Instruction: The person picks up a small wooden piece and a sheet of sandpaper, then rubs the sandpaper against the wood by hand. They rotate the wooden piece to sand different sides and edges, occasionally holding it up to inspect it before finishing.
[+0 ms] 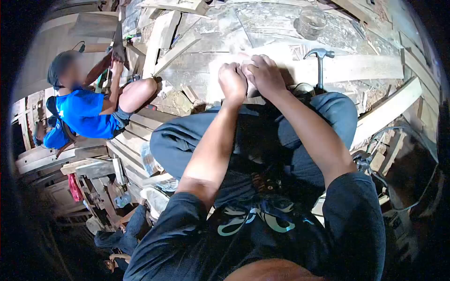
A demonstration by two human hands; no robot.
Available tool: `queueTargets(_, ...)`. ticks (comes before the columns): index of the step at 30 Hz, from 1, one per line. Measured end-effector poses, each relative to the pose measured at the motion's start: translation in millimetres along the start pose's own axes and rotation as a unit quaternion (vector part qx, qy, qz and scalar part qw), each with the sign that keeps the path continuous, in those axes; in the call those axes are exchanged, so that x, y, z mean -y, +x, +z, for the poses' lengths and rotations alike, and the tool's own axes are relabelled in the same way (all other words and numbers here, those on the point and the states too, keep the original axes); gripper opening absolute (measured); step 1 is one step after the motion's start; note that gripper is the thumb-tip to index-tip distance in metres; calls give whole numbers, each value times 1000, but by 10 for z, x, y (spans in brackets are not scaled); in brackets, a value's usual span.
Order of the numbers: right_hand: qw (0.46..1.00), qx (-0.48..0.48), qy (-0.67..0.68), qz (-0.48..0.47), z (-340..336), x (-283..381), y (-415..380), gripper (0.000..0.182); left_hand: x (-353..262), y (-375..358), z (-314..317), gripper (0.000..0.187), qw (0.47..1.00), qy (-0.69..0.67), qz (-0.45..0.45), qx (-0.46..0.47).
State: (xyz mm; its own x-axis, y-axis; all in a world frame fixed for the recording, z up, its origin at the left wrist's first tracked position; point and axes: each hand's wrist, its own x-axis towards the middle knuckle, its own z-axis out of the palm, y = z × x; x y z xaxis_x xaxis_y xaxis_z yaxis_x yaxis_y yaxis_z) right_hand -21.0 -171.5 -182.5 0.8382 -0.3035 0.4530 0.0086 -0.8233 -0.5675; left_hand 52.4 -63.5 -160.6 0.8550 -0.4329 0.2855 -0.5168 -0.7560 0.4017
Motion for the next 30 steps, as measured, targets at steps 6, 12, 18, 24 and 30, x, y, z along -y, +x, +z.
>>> queueTargets(6, 1000, 18, 2, 4, -50, 39, -81, 18, 105, -98, 15, 12, 999, 19, 22, 42)
queueTargets(12, 999, -30, 32, -8, -5, -7, -35, 17, 6, 55, 6, 11, 1000, -3, 25, 9)
queueTargets(18, 1000, 1, 10, 8, -1, -4, -68, 16, 42, -45, -79, 9, 999, 20, -4, 35)
queueTargets(24, 1000, -8, 10, 5, -29, 31, -36, 21, 33, 105, 38, 9, 1000, -10, 13, -11)
queueTargets(30, 999, 32, 11, 17, -34, 2, -57, 20, 86, -32, -83, 10, 996, 21, -64, 65)
